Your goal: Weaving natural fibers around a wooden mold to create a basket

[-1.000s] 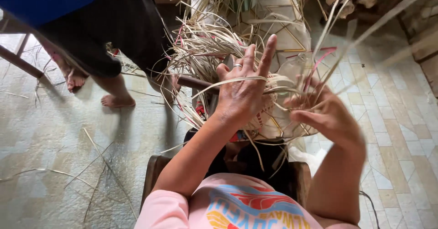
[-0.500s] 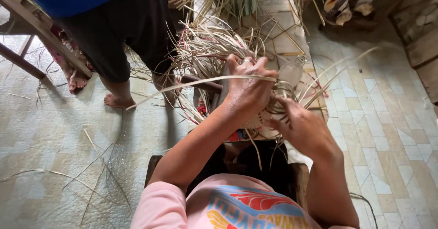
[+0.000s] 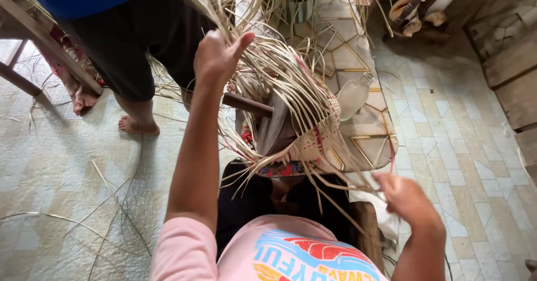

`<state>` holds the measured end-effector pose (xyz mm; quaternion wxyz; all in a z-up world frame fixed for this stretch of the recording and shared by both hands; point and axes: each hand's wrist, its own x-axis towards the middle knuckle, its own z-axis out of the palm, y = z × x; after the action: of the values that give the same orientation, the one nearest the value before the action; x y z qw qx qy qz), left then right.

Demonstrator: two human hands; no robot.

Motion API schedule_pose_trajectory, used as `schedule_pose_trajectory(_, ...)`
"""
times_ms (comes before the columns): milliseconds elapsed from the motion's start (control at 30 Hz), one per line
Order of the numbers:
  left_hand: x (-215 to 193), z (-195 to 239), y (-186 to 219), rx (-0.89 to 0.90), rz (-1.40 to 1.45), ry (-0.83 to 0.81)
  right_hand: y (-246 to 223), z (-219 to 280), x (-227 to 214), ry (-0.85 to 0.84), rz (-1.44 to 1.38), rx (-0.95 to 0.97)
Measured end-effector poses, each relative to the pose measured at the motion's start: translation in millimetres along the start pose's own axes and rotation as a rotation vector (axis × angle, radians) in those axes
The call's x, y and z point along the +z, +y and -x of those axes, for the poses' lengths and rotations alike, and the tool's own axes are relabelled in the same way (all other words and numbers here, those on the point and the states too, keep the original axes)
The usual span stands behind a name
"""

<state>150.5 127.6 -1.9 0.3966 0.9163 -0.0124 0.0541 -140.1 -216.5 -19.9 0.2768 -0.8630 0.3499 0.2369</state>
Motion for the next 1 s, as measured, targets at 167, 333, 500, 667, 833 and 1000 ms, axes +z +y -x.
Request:
schedule_pose_trajectory(167,-7,84,-7,0.244,0.023,0.062,-4,-11,-9,0.734,-0.112,-0.824)
schedule_pose_trajectory(333,8,193,13,0.703,-0.012,0.181,-62,-20,12,0.807,-0.337,-1.252)
schedule_pose_trajectory(500,20,224,25,0.645,-0.135,0.172,-94,-18,42,0.779,-0.274,-1.284)
schedule_pose_trajectory(667,40,220,9,0.619,-0.048,0.225,-97,-26,54,0.939,-0.167,-1.393)
schedule_pose_trajectory(833,33,219,-25,0.567,-0.017,0.226,-100,-16,52,0.983,-0.102,-1.381)
schedule_pose_trajectory(1000,10,216,-73,0.337,-0.101,0.195,-96,-17,38,0.801,-0.191,-1.294)
